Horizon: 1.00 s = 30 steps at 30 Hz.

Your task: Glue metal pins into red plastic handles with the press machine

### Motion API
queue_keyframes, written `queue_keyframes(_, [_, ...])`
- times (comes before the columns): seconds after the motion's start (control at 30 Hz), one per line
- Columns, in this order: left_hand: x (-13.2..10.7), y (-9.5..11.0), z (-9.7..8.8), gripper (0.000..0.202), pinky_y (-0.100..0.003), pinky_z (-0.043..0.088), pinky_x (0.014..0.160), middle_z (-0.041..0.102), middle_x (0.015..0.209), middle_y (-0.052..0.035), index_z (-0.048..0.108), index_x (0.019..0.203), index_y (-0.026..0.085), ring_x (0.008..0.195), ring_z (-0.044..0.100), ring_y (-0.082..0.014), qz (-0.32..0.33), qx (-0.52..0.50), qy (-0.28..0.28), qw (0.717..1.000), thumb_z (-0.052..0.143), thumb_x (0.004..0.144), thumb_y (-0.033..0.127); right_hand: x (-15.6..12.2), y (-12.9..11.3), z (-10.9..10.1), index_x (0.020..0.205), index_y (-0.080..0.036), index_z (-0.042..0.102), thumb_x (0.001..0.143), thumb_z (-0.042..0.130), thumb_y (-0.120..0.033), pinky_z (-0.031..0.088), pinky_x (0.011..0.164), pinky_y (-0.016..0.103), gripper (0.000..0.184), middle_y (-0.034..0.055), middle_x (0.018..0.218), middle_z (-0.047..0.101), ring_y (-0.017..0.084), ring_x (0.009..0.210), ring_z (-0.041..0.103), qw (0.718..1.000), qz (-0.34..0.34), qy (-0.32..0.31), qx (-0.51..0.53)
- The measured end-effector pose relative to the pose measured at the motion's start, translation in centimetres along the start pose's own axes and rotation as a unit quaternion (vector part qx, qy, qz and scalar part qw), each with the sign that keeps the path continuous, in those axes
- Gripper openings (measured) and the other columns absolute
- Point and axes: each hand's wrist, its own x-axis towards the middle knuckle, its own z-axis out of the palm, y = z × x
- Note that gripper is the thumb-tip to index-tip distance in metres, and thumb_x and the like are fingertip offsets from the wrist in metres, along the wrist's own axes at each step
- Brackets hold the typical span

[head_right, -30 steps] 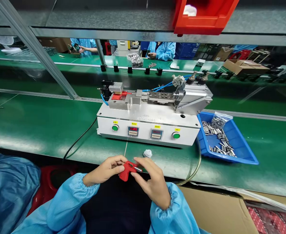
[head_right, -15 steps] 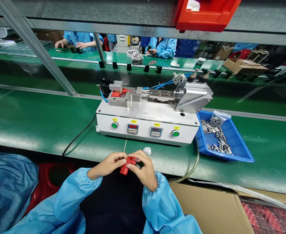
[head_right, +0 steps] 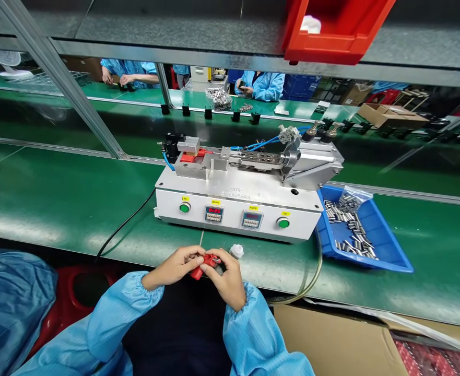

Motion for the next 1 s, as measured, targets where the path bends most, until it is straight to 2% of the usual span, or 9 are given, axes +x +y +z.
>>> queue_keyframes(0.43, [0.04,0.39,-0.08,0.053,-0.027,0.050,0.073,0.073,0.093,-0.0086,0.072,0.102,0.014,0.082,0.065,-0.0180,-0.003,-0.027,0.007,1.000,0.066,0.094,0.066,0.10,0.16,0.07,0.102,-0.022,0.075,0.095,0.071,-0.051,0.059,0.083,0.036,0.030,0.0063,0.092,0.076,0.022,0.084,0.071,1.000,0.021,-0.004,0.022])
queue_keyframes(1.0, [0.02,-0.03,-0.27,0.054,-0.027,0.047,0.069,0.068,0.088,-0.0071,0.071,0.101,0.013,0.077,0.059,-0.0159,0.002,-0.001,0.002,1.000,0.062,0.097,0.066,0.16,0.28,-0.01,0.100,-0.021,0.074,0.093,0.073,-0.048,0.056,0.076,0.033,0.028,0.0053,0.090,0.075,0.020,0.081,0.069,0.999,0.031,-0.011,0.025])
